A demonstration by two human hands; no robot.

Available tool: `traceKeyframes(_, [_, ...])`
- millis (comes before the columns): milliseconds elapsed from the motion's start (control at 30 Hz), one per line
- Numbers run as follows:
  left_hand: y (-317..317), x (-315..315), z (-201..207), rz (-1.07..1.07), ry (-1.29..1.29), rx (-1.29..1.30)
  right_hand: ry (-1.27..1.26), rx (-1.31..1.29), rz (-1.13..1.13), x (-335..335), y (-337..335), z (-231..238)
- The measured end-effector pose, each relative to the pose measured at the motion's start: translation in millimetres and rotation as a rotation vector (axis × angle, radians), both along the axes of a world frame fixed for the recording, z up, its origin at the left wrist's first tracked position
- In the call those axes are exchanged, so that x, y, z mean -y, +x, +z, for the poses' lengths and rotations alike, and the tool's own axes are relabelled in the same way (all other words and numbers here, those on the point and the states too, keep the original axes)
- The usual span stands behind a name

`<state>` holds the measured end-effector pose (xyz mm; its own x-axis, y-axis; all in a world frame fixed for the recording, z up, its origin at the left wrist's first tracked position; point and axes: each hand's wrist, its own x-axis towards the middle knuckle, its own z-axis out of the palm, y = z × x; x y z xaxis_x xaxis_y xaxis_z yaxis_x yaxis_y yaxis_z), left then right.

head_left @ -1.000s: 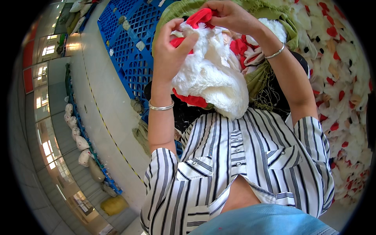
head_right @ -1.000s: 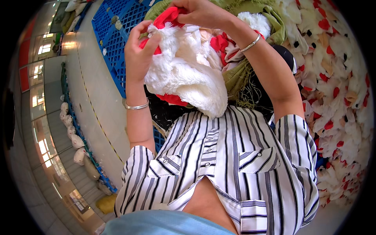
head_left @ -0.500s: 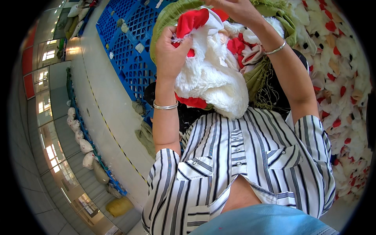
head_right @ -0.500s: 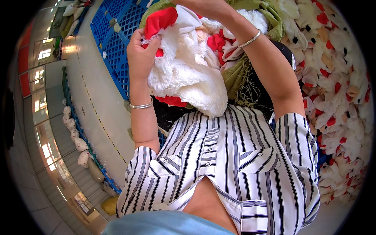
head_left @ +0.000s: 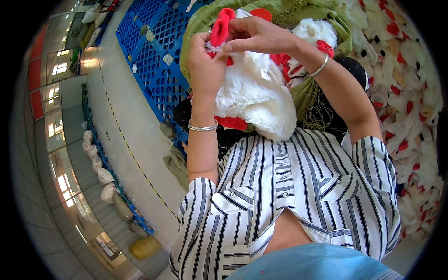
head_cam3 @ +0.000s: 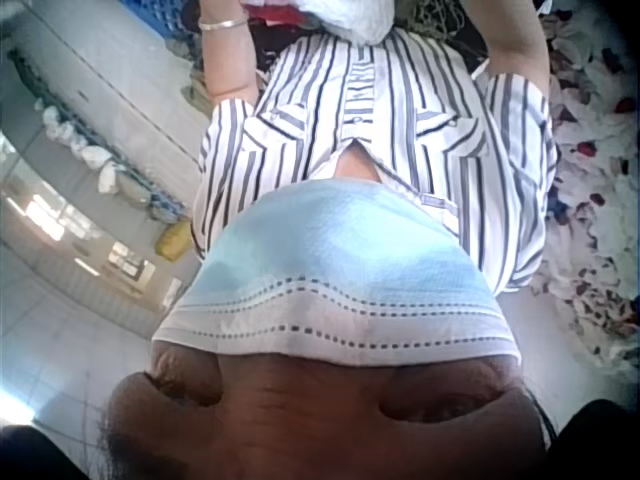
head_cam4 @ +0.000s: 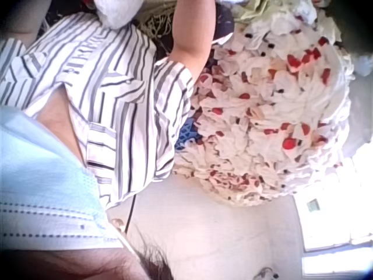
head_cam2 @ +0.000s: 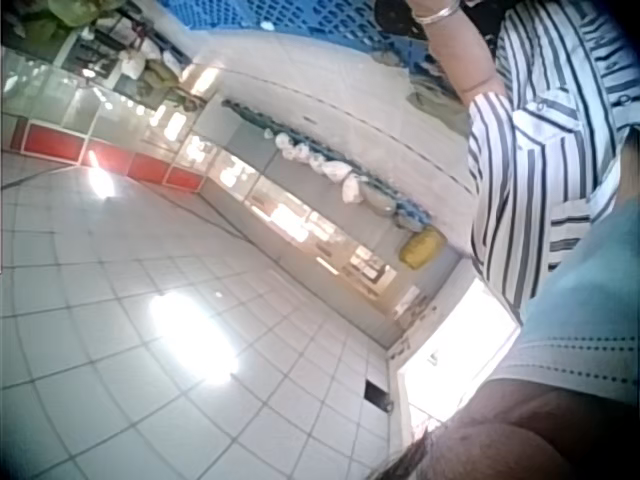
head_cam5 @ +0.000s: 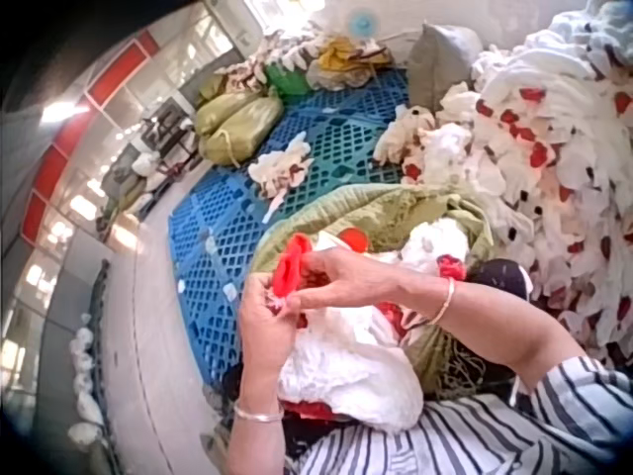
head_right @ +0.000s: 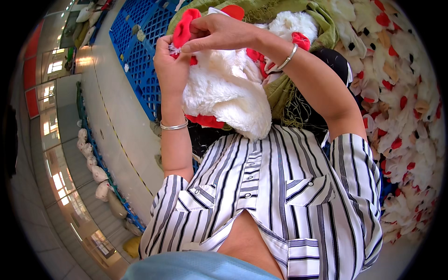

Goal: The person assembles white stuffed animal toys by hand, attaching red fabric pieces to the paws and adjusting the plush bodies. The person repeatedly picks up a toy, manipulates the red fabric into the paw openings, and places the finished unit into a blue crate.

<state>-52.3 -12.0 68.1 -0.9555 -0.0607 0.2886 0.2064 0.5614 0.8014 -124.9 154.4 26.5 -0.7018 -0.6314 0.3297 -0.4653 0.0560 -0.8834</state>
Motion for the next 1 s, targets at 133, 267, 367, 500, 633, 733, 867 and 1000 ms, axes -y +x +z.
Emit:
traceKeyframes(133, [2.3,-4.0,-3.8,-0.169,-0.004,-0.074,-0.109,0.094,-0.108,0.3,-0.9,1.1])
traceKeyframes(267, [0.8,2.2,-1.5,-0.076,0.169,-0.018,-0.158,0.125,-0.04,1.3,-0.2,1.6])
traceKeyframes(367, [-2.2,1.4,-3.7,-0.048,0.261,0.0,-0.149,0.165,0.029,-1.9,-2.2,3.0])
traceKeyframes(500, [-0.6,3.4,-2.4,-0.022,0.19,-0.004,-0.057,0.128,-0.035,1.3,-2.2,0.6])
traceKeyframes(633, [3.0,-0.7,1.0,-0.048,0.186,-0.056,-0.12,0.034,-0.163,8.1,-1.7,-4.6])
traceKeyframes(733, [1.9,2.3,-0.4,-0.015,0.11,-0.099,-0.231,0.163,-0.019,3.0,-3.6,-0.8])
traceKeyframes(867, [-3.3,6.9,1.3,0.063,0.087,-0.165,-0.256,0.265,0.163,-2.9,2.0,13.2])
traceKeyframes(1000, [-2.0,9.2,3.4,-0.016,0.121,-0.159,-0.228,0.262,0.062,-3.3,-2.4,11.7])
